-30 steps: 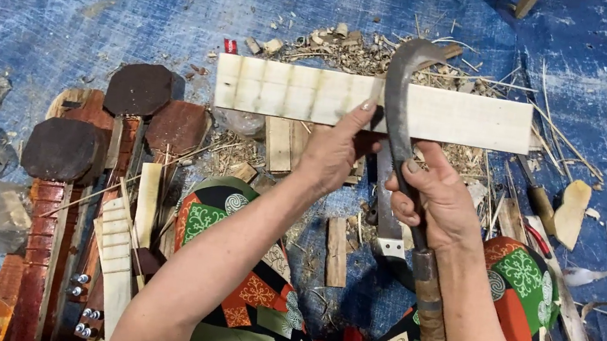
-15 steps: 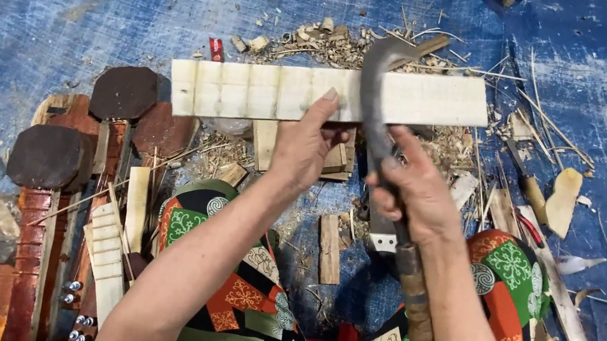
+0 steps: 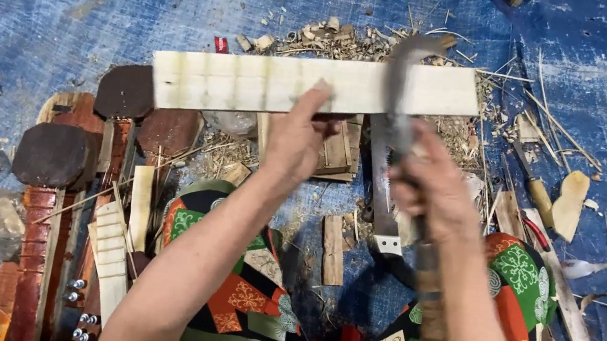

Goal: Shaving and shaping a piece of wood using a large curved blade, likely for instrument making.

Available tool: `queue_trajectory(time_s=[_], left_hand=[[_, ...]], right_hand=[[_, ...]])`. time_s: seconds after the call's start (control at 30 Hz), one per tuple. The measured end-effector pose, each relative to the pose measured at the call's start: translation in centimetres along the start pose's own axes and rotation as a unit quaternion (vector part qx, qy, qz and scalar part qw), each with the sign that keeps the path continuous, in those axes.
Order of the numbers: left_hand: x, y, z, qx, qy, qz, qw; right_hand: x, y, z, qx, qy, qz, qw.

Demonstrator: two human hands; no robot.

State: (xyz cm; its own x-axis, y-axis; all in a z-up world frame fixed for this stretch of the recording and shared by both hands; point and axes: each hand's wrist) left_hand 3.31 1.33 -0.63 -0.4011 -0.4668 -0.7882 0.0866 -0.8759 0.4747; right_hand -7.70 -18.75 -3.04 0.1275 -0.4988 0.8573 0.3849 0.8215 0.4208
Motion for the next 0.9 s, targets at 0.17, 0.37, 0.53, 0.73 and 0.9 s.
queue_trajectory(time_s=[0.17, 0.37, 0.53, 0.73, 0.9], left_hand=[[-0.1, -0.5, 0.9, -0.014, 0.019, -0.015, 1.0], [-0.3, -0.5, 0.4, -0.012, 0.008, 0.002, 1.0], [-0.9, -1.3, 0.3, -0.027, 0.014, 0.004, 1.0], [0.1, -0.6, -0.4, -0.003, 0.003, 0.018, 1.0], [-3.9, -2.7, -0.4, 0.0, 0.035, -0.008, 0.999]], right_hand=[[0.6, -3.2, 0.4, -0.043, -0.009, -0.011, 0.999], [-0.4, 0.9, 1.1, 0.006, 0.025, -0.04, 0.999], [0.7, -5.1, -0.3, -0.052, -0.005, -0.057, 0.997], [-1.2, 1.7, 2.0, 0.01, 0.048, -0.061, 0.997], [0.9, -10.5, -2.2, -0.099, 0.007, -0.024, 0.995]])
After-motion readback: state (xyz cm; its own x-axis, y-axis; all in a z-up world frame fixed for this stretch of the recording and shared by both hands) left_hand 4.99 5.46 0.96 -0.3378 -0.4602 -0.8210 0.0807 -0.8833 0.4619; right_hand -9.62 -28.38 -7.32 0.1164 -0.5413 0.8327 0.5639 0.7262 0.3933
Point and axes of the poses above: each hand's wrist, its own z-axis away from the middle knuckle, its own y-axis out of the palm, x = y × z, and after that the axes turned 13 degrees about -x, right-handed
